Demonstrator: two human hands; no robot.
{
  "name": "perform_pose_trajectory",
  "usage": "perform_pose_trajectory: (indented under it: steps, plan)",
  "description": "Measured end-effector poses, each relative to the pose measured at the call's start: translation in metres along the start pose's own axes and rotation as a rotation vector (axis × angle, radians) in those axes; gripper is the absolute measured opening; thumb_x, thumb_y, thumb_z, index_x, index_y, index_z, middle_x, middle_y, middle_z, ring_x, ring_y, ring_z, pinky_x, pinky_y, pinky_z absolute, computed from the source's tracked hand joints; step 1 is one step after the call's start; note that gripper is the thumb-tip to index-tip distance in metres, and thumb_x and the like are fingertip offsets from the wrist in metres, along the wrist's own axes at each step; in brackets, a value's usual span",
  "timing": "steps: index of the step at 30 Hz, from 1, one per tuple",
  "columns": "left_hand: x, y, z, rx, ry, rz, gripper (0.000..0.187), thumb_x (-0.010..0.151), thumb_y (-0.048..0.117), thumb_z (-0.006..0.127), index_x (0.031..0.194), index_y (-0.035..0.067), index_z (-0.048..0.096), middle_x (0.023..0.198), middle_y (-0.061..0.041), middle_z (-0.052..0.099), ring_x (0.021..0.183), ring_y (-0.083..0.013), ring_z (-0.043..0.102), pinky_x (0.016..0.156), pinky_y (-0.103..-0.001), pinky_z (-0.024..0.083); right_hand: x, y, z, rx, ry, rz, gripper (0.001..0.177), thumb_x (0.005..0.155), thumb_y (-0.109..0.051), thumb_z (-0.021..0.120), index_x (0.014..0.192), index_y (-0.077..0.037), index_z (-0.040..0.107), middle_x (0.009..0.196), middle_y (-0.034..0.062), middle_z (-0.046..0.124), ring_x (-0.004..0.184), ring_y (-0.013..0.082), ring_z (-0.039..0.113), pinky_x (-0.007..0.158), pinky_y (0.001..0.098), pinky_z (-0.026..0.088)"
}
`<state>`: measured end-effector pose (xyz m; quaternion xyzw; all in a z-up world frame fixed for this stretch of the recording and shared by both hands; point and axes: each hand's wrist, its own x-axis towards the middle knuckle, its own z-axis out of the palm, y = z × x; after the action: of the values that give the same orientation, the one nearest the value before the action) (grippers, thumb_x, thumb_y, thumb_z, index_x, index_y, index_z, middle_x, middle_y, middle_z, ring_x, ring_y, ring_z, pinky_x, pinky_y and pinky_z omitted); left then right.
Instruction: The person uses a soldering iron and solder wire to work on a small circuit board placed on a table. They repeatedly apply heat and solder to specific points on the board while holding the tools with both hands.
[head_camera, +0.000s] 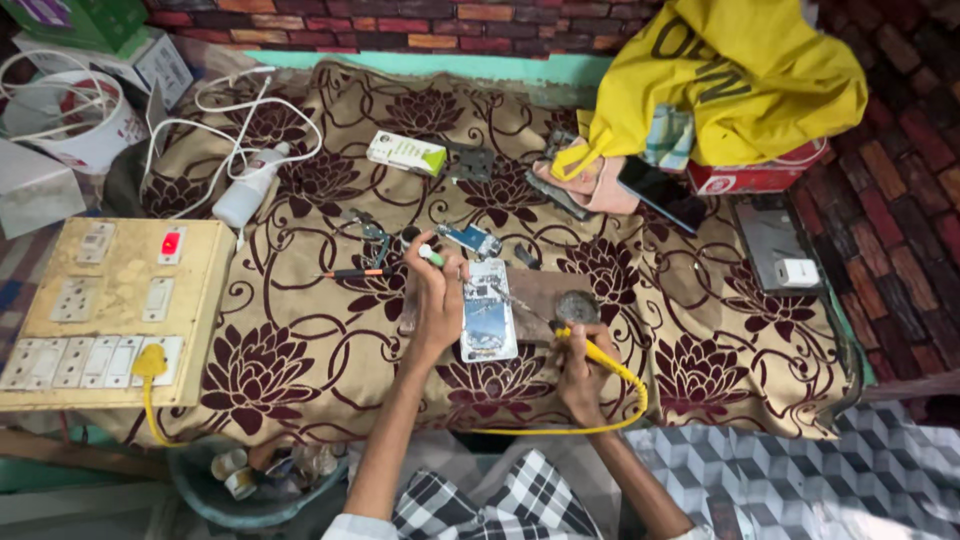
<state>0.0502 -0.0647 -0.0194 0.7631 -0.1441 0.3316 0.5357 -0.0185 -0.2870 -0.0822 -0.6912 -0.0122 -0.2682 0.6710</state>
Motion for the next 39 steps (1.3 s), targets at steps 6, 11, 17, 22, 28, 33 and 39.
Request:
perform_pose_trajectory:
  steps: [6,11,17,22,28,33,39]
  plan:
    - [0.000,-0.012,0.002,-0.392,0.048,-0.227,0.040,0.114,0.032,0.035,0.139,0.005,0.021,0.085,-0.002,0.046,0.079,-0.0159,0.048,0.072,-0.032,0.046,0.004,0.002,0.000,0.108,-0.035,0.061,0.030,0.108,-0.029,0.056,0.098,-0.001,0.055,0.068,0.0080,0.065,0.050,0.0086,0.055,0.047,0.0221,0.042]
    - [0.001,-0.005,-0.002,-0.156,0.018,-0.121,0.035,0.116,0.028,0.035,0.138,0.004,0.025,0.084,-0.003,0.051,0.080,-0.0162,0.053,0.081,-0.035,0.047,0.000,0.000,-0.002,0.053,-0.034,0.119,0.031,0.107,-0.030,0.055,0.100,0.000,0.057,0.068,0.0087,0.065,0.050,0.0103,0.057,0.047,0.0231,0.044]
    - [0.003,0.006,-0.004,-0.178,-0.003,-0.147,0.035,0.114,0.022,0.037,0.140,0.002,0.024,0.087,-0.005,0.051,0.080,-0.0157,0.054,0.078,-0.035,0.048,0.002,-0.005,-0.002,0.117,-0.065,0.091,0.029,0.108,-0.028,0.053,0.101,0.001,0.056,0.068,0.0087,0.064,0.051,0.0112,0.057,0.048,0.0234,0.045]
    - [0.004,-0.005,-0.001,-0.116,-0.022,-0.112,0.038,0.115,0.022,0.034,0.145,0.003,0.020,0.084,-0.002,0.056,0.073,-0.0139,0.054,0.073,-0.032,0.048,0.001,-0.008,-0.002,0.091,-0.057,0.079,0.031,0.107,-0.028,0.053,0.098,0.001,0.057,0.067,0.0086,0.064,0.050,0.0110,0.058,0.046,0.0239,0.044]
    - [0.005,-0.001,-0.006,-0.108,-0.004,-0.244,0.057,0.103,0.042,0.049,0.145,0.006,0.034,0.092,-0.005,0.061,0.065,-0.0121,0.049,0.055,-0.029,0.041,0.002,-0.010,-0.003,0.014,-0.056,0.043,0.034,0.108,-0.031,0.054,0.095,0.001,0.056,0.067,0.0071,0.063,0.050,0.0093,0.055,0.046,0.0239,0.043]
    - [0.005,0.013,-0.014,0.001,0.022,-0.017,0.080,0.095,0.050,0.057,0.155,0.004,0.032,0.098,-0.007,0.061,0.069,-0.0143,0.048,0.068,-0.032,0.042,0.003,-0.015,-0.002,0.003,-0.052,0.070,0.035,0.107,-0.032,0.053,0.094,0.001,0.057,0.066,0.0066,0.064,0.049,0.0089,0.055,0.045,0.0237,0.043]
    - [0.007,0.015,-0.012,-0.152,-0.037,-0.120,0.073,0.091,0.046,0.053,0.151,0.008,0.033,0.104,-0.005,0.062,0.077,-0.0130,0.063,0.081,-0.036,0.053,0.003,-0.020,-0.001,0.015,-0.069,0.049,0.036,0.107,-0.032,0.052,0.094,0.000,0.056,0.066,0.0063,0.065,0.048,0.0083,0.056,0.045,0.0228,0.043]
